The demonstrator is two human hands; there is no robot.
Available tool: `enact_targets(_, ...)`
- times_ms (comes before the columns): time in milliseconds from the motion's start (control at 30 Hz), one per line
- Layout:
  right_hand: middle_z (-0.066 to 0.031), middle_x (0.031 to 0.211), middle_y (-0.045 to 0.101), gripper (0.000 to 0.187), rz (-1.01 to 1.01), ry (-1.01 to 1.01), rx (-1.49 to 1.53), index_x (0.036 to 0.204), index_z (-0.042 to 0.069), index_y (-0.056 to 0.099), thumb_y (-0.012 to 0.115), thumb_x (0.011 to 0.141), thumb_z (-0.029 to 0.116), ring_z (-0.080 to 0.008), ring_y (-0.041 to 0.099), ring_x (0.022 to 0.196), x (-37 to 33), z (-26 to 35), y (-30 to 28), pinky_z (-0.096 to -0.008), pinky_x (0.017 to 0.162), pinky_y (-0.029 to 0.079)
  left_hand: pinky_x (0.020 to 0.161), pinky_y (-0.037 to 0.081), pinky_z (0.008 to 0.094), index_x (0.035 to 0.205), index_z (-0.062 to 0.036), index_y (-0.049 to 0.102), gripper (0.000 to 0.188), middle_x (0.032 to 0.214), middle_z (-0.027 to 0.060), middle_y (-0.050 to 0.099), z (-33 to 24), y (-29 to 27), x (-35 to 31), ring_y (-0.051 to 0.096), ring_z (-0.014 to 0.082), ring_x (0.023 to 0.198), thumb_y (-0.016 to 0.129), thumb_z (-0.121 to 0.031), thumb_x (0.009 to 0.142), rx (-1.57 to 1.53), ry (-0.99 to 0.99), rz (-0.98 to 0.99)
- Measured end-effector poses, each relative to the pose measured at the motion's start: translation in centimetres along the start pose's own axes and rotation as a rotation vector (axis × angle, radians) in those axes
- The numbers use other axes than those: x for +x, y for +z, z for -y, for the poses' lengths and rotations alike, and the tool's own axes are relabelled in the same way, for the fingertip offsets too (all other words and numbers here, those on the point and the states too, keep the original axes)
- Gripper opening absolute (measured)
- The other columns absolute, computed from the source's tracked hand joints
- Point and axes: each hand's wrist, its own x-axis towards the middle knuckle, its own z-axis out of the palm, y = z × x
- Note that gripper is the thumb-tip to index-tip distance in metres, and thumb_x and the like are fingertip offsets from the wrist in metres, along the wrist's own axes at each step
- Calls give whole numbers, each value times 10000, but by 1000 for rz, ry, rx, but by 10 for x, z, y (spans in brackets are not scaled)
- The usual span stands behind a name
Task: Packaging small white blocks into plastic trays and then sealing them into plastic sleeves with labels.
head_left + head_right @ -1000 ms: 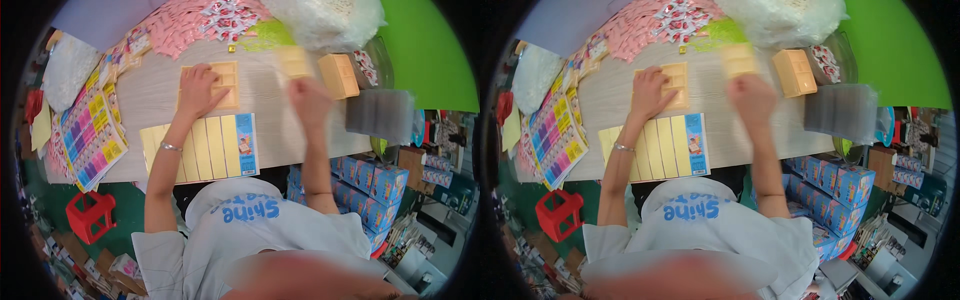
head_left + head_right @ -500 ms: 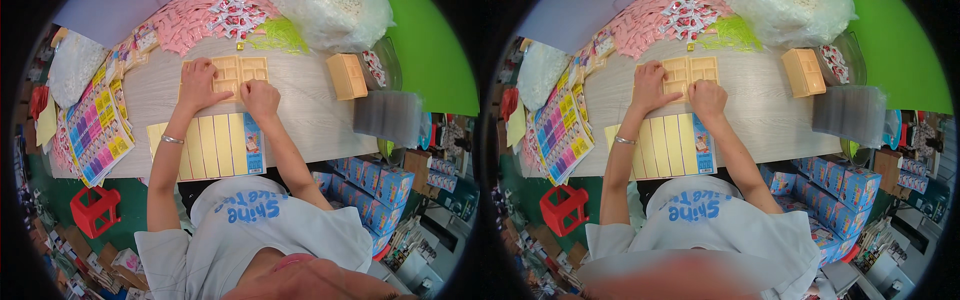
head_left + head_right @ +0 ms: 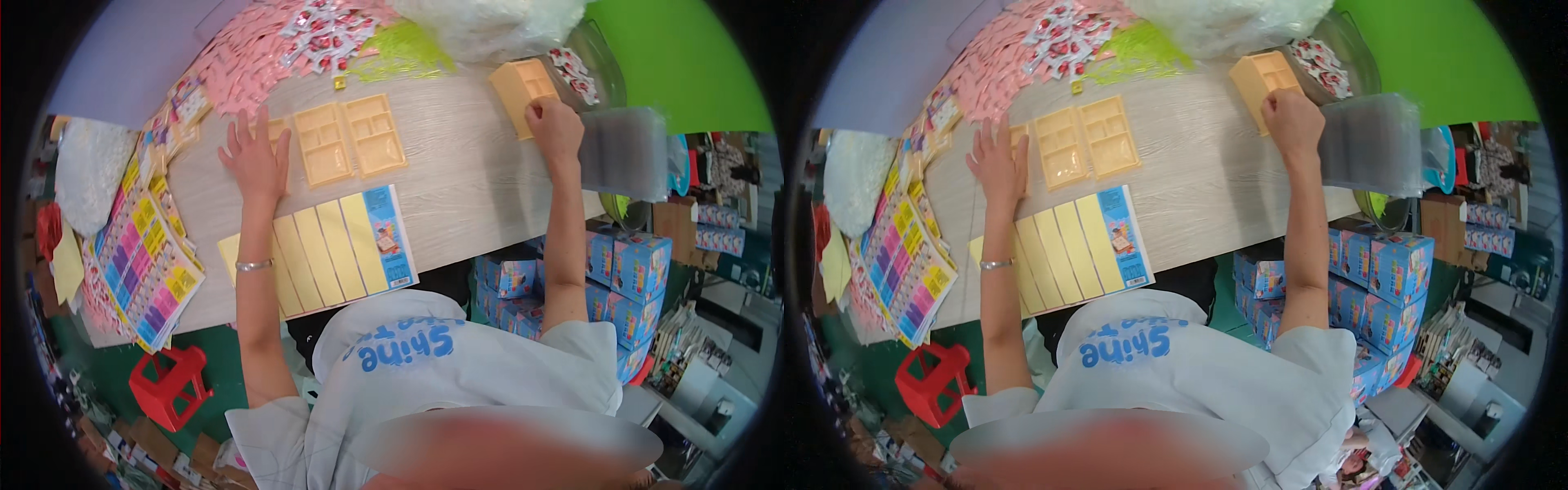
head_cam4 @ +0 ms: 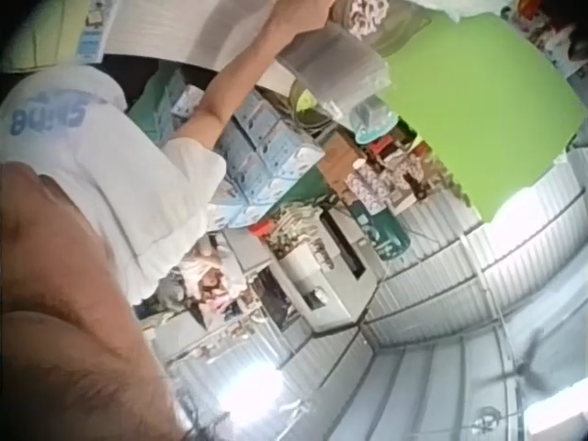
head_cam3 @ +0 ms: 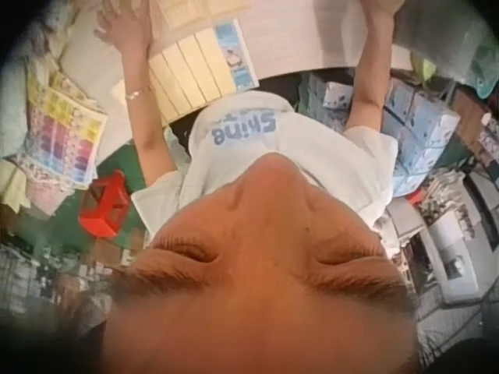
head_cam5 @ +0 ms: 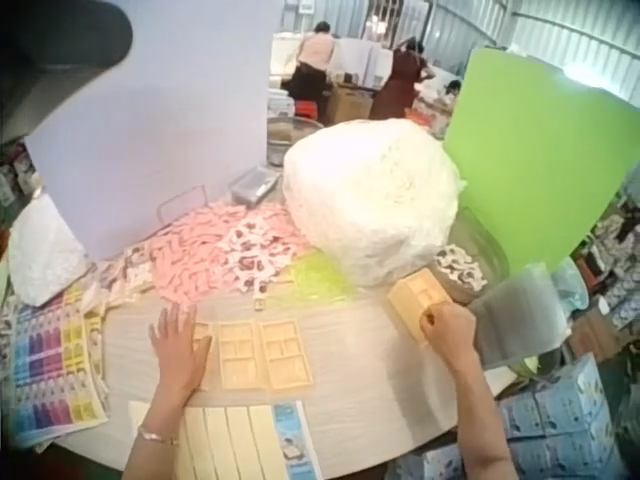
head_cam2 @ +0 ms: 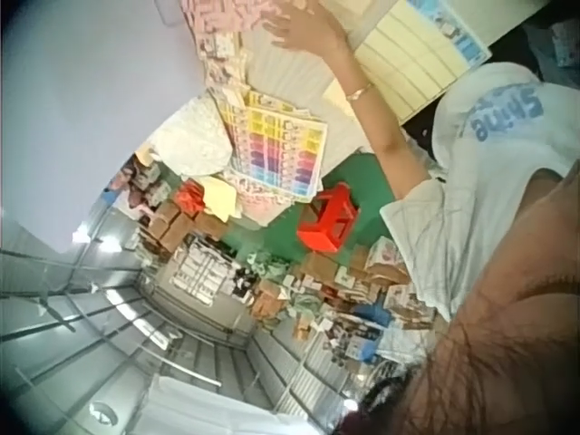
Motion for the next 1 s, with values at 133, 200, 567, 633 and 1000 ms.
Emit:
enact_targets(133, -92, 855, 718, 233, -122, -39, 29, 889, 115, 758, 686, 868, 336, -325, 695, 787, 0, 1, -10, -440, 704, 539, 1147, 171, 716, 1510, -259, 475, 626, 1612, 66, 366, -70, -18, -7, 276, 381, 1492, 574, -538, 958, -99, 221, 31)
enact_targets(200, -87, 843, 714, 225, -99, -73, -19, 866, 112, 756, 681, 872, 324, -319, 695, 776, 1, -3, -6, -433, 696, 538, 1149, 163, 718, 1508, -261, 478, 630, 1616, 64, 362, -96, -20, -12, 269, 386, 1495, 574, -546, 954, -186, 326, 64)
enact_targets(567, -55, 753, 691, 192, -356, -138, -63, 713, 122, 717, 685, 832, 269, -284, 676, 671, 14, -8, 11, -409, 577, 531, 1125, 185, 743, 1480, -294, 503, 571, 1621, 52, 358, -102, -6, -18, 265, 380, 1500, 596, -304, 917, -171, 309, 145)
enact_targets(633, -57, 735, 681, 160, -427, -163, -141, 711, 128, 708, 707, 817, 247, -287, 667, 642, 6, 12, -5, -391, 562, 527, 1125, 194, 736, 1485, -294, 497, 573, 1618, 45, 364, -98, -5, -21, 266, 378, 1499, 597, -284, 921, -156, 303, 154)
enact_targets(1000, -112, 734, 696, 235, 62, -103, 401, 800, 64, 724, 738, 842, 295, -311, 693, 654, -78, 185, 52, -429, 584, 531, 1152, 207, 682, 1473, -282, 518, 514, 1592, 45, 404, -101, -10, -20, 291, 356, 1488, 598, -333, 968, -245, 320, 98)
